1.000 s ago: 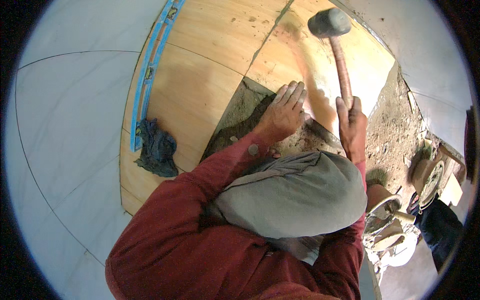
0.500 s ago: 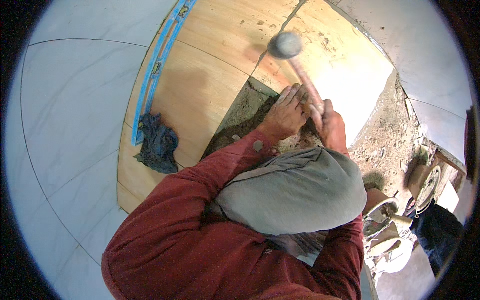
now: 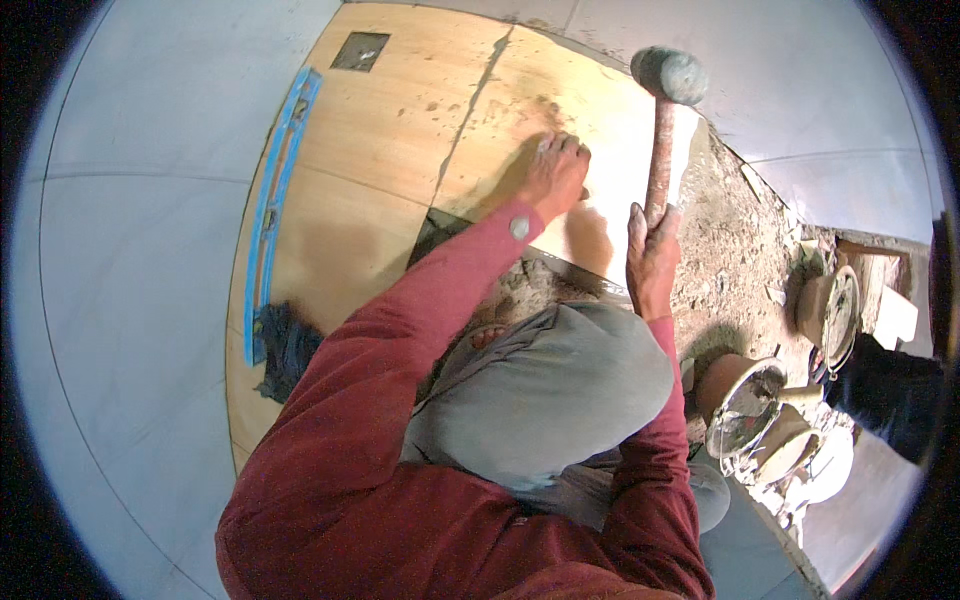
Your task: The person lays floor tiles by spreading mortar with a trowel, positioning the tile on the floor, and tapping it into place using a rubber mallet. They use a rag to wipe excess material from the tile surface.
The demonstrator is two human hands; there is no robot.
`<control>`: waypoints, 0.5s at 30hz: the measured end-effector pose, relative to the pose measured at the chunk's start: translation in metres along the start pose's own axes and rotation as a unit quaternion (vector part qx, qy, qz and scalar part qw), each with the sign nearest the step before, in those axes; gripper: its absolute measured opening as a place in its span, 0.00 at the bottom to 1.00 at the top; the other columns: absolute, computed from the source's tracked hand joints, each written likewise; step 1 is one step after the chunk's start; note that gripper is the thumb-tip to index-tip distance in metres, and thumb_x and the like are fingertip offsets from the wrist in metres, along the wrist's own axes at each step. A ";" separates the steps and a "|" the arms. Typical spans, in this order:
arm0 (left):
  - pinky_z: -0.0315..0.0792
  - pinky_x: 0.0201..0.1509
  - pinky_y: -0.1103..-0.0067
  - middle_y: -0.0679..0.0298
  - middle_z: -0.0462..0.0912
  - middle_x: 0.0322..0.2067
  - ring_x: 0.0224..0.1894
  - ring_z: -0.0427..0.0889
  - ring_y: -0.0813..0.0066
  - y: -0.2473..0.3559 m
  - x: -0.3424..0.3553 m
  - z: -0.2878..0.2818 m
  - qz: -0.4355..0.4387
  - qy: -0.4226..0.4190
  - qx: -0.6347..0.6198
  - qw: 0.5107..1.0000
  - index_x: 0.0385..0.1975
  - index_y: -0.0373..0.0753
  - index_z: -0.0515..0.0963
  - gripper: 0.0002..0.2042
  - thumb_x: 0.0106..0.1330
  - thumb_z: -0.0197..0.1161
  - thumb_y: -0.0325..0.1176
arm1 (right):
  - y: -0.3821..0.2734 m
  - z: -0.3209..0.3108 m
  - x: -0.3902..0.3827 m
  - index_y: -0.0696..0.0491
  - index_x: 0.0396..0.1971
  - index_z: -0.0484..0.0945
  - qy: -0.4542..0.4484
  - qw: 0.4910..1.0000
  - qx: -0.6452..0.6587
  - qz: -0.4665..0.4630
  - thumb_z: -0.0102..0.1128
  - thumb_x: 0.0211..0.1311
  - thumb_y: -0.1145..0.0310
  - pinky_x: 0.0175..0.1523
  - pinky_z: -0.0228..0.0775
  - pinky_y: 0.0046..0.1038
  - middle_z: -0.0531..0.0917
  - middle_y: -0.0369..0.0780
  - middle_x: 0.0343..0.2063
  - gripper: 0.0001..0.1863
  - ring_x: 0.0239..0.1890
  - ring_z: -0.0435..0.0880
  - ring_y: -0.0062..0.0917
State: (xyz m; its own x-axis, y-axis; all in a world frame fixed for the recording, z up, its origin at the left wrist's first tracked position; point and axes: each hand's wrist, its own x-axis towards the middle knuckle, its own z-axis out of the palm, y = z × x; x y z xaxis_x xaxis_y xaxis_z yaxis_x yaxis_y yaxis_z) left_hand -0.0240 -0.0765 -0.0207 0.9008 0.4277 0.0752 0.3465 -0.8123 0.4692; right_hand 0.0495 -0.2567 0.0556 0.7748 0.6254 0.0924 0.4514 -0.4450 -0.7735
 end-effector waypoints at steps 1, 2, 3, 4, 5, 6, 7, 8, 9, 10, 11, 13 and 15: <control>0.63 0.73 0.57 0.46 0.76 0.58 0.66 0.71 0.48 0.000 0.013 0.001 -0.001 0.000 0.027 1.000 0.53 0.31 0.78 0.28 0.55 0.77 0.38 | 0.023 0.002 0.005 0.61 0.46 0.68 -0.020 0.996 -0.085 0.010 0.58 0.76 0.59 0.33 0.73 0.42 0.81 0.54 0.23 0.18 0.25 0.82 0.48; 0.62 0.74 0.57 0.47 0.75 0.60 0.68 0.70 0.49 0.003 0.024 0.004 -0.001 -0.001 0.051 0.999 0.56 0.32 0.77 0.30 0.55 0.78 0.40 | 0.053 0.002 0.010 0.60 0.44 0.67 -0.040 0.984 -0.171 0.024 0.58 0.76 0.59 0.33 0.73 0.45 0.81 0.57 0.24 0.18 0.27 0.82 0.54; 0.60 0.76 0.58 0.48 0.71 0.65 0.71 0.67 0.50 0.015 0.041 -0.006 -0.013 -0.111 0.052 0.992 0.60 0.33 0.74 0.36 0.54 0.79 0.44 | 0.100 -0.005 0.015 0.59 0.41 0.64 -0.078 0.984 -0.158 0.017 0.56 0.76 0.57 0.35 0.72 0.50 0.81 0.61 0.25 0.19 0.29 0.80 0.62; 0.60 0.76 0.58 0.48 0.71 0.65 0.71 0.67 0.50 0.012 0.037 -0.005 -0.007 -0.116 0.053 0.992 0.60 0.33 0.74 0.36 0.54 0.79 0.44 | 0.084 -0.008 0.025 0.61 0.43 0.68 -0.073 0.986 -0.137 0.063 0.54 0.77 0.53 0.35 0.72 0.47 0.81 0.59 0.25 0.22 0.27 0.82 0.55; 0.59 0.77 0.58 0.48 0.70 0.65 0.72 0.66 0.50 0.011 0.033 -0.004 -0.013 -0.124 0.060 0.990 0.61 0.33 0.74 0.37 0.53 0.79 0.44 | 0.068 -0.019 0.030 0.61 0.43 0.70 -0.047 0.992 -0.078 0.085 0.54 0.77 0.53 0.34 0.72 0.46 0.81 0.57 0.24 0.22 0.27 0.82 0.52; 0.58 0.77 0.57 0.48 0.69 0.66 0.72 0.66 0.51 0.006 0.033 -0.008 -0.023 -0.125 0.072 0.989 0.62 0.32 0.73 0.38 0.53 0.79 0.45 | 0.032 -0.030 0.043 0.61 0.43 0.73 -0.022 0.995 -0.013 0.095 0.55 0.77 0.52 0.33 0.72 0.45 0.81 0.56 0.23 0.22 0.26 0.83 0.48; 0.58 0.77 0.58 0.46 0.70 0.67 0.72 0.67 0.50 0.003 0.033 -0.008 -0.030 -0.134 0.091 0.986 0.64 0.32 0.72 0.41 0.52 0.80 0.46 | 0.001 -0.044 0.048 0.62 0.44 0.76 -0.028 0.991 -0.008 0.133 0.56 0.77 0.52 0.33 0.72 0.42 0.81 0.53 0.23 0.23 0.25 0.83 0.40; 0.58 0.77 0.58 0.46 0.70 0.67 0.72 0.67 0.50 0.005 0.035 -0.001 -0.009 -0.138 0.092 0.986 0.64 0.32 0.72 0.41 0.52 0.80 0.46 | 0.005 -0.045 0.045 0.62 0.43 0.77 0.016 0.996 0.014 0.092 0.55 0.77 0.52 0.32 0.72 0.40 0.82 0.52 0.23 0.23 0.25 0.82 0.37; 0.58 0.77 0.58 0.45 0.71 0.67 0.71 0.67 0.49 0.001 0.036 0.006 -0.003 -0.112 0.114 0.987 0.64 0.31 0.72 0.41 0.53 0.79 0.46 | 0.015 -0.038 0.042 0.62 0.42 0.78 0.039 0.997 -0.016 0.058 0.52 0.78 0.52 0.33 0.73 0.41 0.82 0.52 0.24 0.24 0.25 0.82 0.37; 0.58 0.77 0.58 0.44 0.71 0.67 0.71 0.68 0.49 0.000 0.038 0.011 0.006 -0.087 0.131 0.987 0.64 0.31 0.71 0.41 0.53 0.79 0.46 | 0.031 -0.026 0.039 0.63 0.40 0.79 0.062 0.996 -0.052 0.028 0.50 0.79 0.51 0.35 0.75 0.41 0.83 0.52 0.24 0.25 0.26 0.83 0.37; 0.57 0.78 0.58 0.44 0.69 0.68 0.71 0.67 0.49 0.000 0.038 0.012 -0.003 -0.098 0.123 0.988 0.63 0.31 0.72 0.40 0.53 0.79 0.47 | 0.055 -0.013 0.037 0.63 0.40 0.79 0.009 0.995 -0.025 0.091 0.49 0.79 0.51 0.37 0.76 0.44 0.83 0.55 0.26 0.25 0.27 0.84 0.43; 0.57 0.77 0.58 0.46 0.69 0.67 0.70 0.68 0.49 0.003 0.041 0.014 -0.009 -0.118 0.109 0.987 0.61 0.31 0.74 0.38 0.54 0.79 0.48 | 0.094 0.000 0.040 0.63 0.42 0.77 -0.059 0.989 -0.016 0.137 0.48 0.79 0.52 0.41 0.77 0.48 0.83 0.60 0.29 0.25 0.31 0.84 0.53; 0.63 0.71 0.58 0.48 0.75 0.59 0.65 0.74 0.50 -0.006 0.038 0.010 0.019 -0.097 0.138 0.985 0.57 0.32 0.76 0.36 0.52 0.80 0.47 | 0.069 -0.003 0.044 0.63 0.45 0.75 -0.075 0.991 -0.044 0.106 0.49 0.78 0.53 0.43 0.76 0.51 0.83 0.64 0.31 0.24 0.34 0.84 0.60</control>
State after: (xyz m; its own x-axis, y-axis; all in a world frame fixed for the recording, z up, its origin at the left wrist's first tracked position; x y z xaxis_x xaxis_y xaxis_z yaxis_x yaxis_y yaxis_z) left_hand 0.0107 -0.0601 -0.0296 0.9386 0.3319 -0.0944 0.3446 -0.9150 0.2098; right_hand 0.1161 -0.2623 0.0079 0.7843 0.5979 -0.1654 0.3285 -0.6266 -0.7067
